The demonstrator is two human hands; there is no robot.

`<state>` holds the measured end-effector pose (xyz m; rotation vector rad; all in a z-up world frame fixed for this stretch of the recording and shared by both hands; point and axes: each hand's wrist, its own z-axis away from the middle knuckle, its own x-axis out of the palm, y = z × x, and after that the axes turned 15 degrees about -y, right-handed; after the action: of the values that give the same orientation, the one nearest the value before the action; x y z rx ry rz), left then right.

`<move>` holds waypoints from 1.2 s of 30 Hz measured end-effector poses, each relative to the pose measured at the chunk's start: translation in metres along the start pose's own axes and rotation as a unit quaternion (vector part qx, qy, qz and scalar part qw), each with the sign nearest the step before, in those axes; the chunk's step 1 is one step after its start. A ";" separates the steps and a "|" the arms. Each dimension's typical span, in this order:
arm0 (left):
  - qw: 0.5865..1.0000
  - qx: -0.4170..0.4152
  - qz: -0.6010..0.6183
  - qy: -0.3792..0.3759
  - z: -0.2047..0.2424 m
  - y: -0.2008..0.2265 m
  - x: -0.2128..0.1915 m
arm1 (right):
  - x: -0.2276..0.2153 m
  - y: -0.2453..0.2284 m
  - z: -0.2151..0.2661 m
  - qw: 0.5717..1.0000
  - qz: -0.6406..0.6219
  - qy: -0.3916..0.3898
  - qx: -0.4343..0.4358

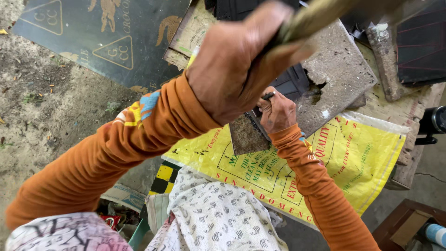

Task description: The person uses a hammer and a punch tool to create holes along the edges of black rubber pieces placed on a wooden block. The person repeatedly positions the punch, strikes it with the hammer, and moves to the next spot along the edge. Finished pieces are stacked nearby.

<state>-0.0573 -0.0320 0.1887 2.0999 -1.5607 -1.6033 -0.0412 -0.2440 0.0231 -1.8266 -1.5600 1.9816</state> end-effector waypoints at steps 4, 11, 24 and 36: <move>0.996 0.029 0.054 0.059 0.001 0.010 0.013 | 0.002 0.010 -0.001 0.984 0.148 0.023 -0.099; 0.916 -0.289 -0.041 -0.276 0.044 -0.028 0.031 | 0.009 0.016 0.008 1.000 0.002 0.014 -0.007; 0.867 -0.386 -0.075 -0.307 0.094 -0.090 0.069 | -0.004 0.022 0.012 0.948 -0.308 -0.029 0.075; 0.863 -0.385 -0.069 -0.320 0.094 -0.089 0.068 | -0.003 0.018 0.012 0.960 -0.273 -0.034 0.054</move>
<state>-0.0737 0.0057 0.0486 1.3150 -0.5992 -2.5710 -0.0389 -0.2620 0.0118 -1.1274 -1.6949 1.8260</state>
